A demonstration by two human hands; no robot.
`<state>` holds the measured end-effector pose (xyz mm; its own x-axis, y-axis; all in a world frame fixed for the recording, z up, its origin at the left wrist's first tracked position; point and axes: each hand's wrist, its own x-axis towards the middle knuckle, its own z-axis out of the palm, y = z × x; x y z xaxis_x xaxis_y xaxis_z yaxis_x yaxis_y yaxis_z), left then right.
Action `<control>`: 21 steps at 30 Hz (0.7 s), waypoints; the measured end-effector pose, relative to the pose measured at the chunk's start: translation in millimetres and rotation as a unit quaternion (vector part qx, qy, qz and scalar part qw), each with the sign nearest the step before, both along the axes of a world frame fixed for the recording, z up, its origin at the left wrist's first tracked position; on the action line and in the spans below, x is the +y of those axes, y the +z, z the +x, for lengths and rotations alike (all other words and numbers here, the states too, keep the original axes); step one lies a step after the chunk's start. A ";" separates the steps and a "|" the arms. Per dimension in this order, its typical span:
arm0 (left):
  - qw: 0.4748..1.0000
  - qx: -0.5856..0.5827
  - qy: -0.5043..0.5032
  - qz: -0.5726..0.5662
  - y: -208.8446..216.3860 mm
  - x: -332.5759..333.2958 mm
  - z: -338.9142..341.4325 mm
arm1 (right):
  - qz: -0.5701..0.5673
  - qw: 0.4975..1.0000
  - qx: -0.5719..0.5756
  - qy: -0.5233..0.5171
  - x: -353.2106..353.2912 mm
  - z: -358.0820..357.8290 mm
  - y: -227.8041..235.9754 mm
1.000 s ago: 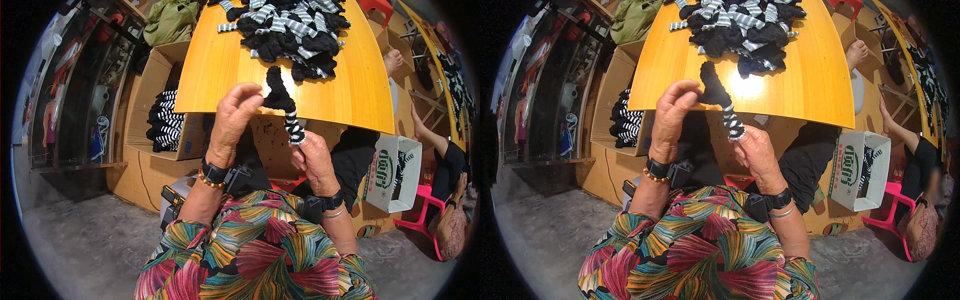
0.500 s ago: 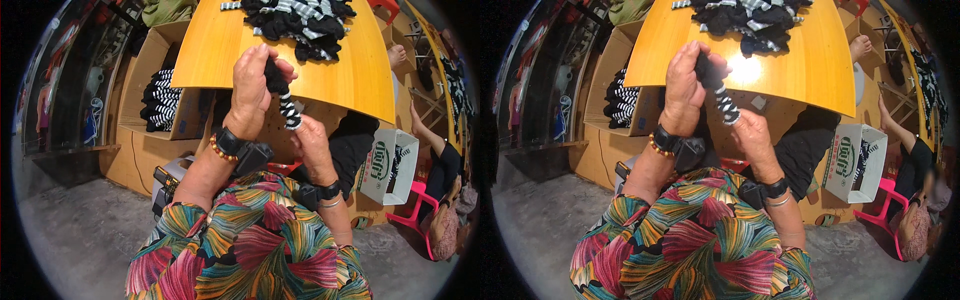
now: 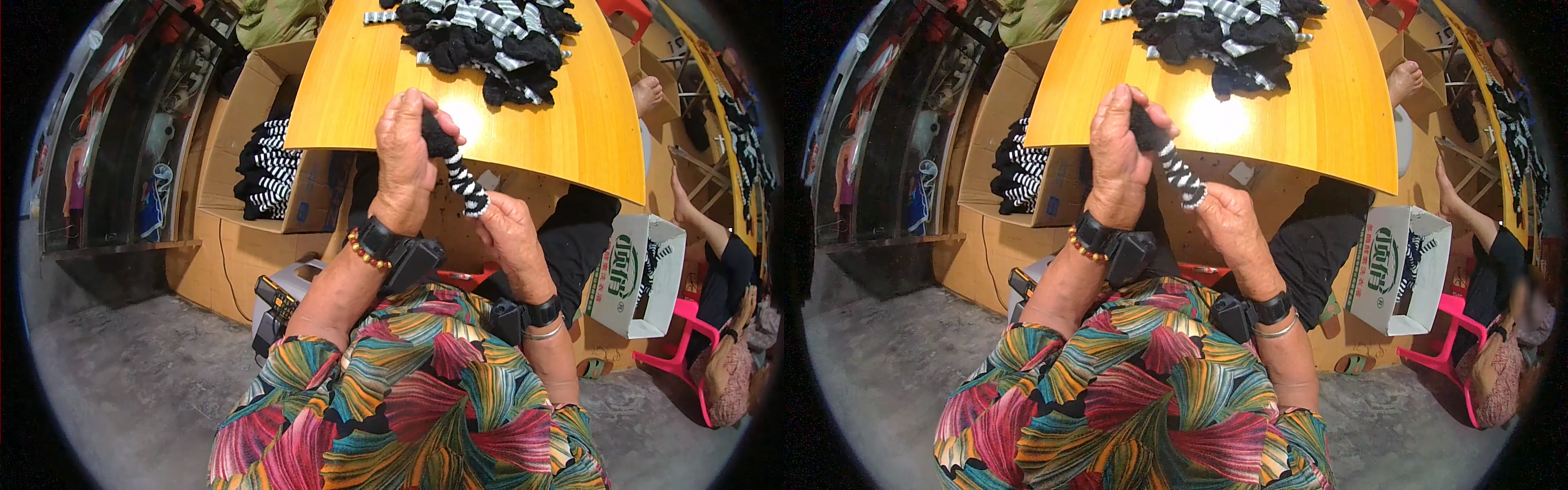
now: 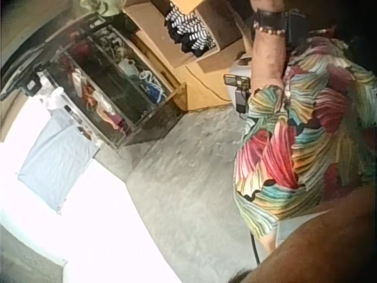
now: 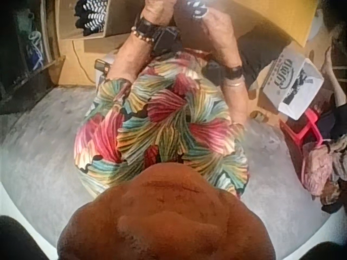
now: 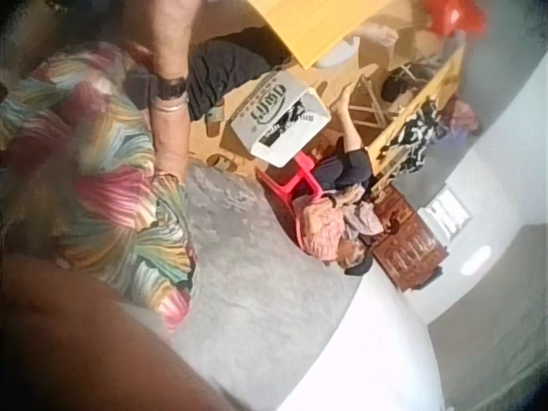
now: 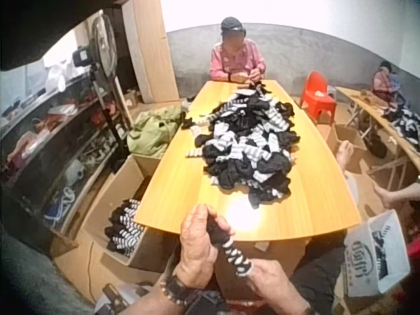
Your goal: Inspecting socks by pulling them over a plastic rod and turning them inside out.
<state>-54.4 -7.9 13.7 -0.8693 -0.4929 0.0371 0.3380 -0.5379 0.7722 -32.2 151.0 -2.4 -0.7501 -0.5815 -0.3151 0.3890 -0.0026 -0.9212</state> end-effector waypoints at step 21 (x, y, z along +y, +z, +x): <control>0.913 -0.084 -0.101 -0.386 -13.7 6.1 49.4 | -0.086 0.994 -0.040 -0.061 1.5 13.5 -7.0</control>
<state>-5.0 -1.7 0.0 -0.9648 -0.2058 0.1640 0.1345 0.1500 0.9795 -18.6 152.5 -9.4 -0.7950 -0.5382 -0.2798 0.4478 -0.2097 -0.8692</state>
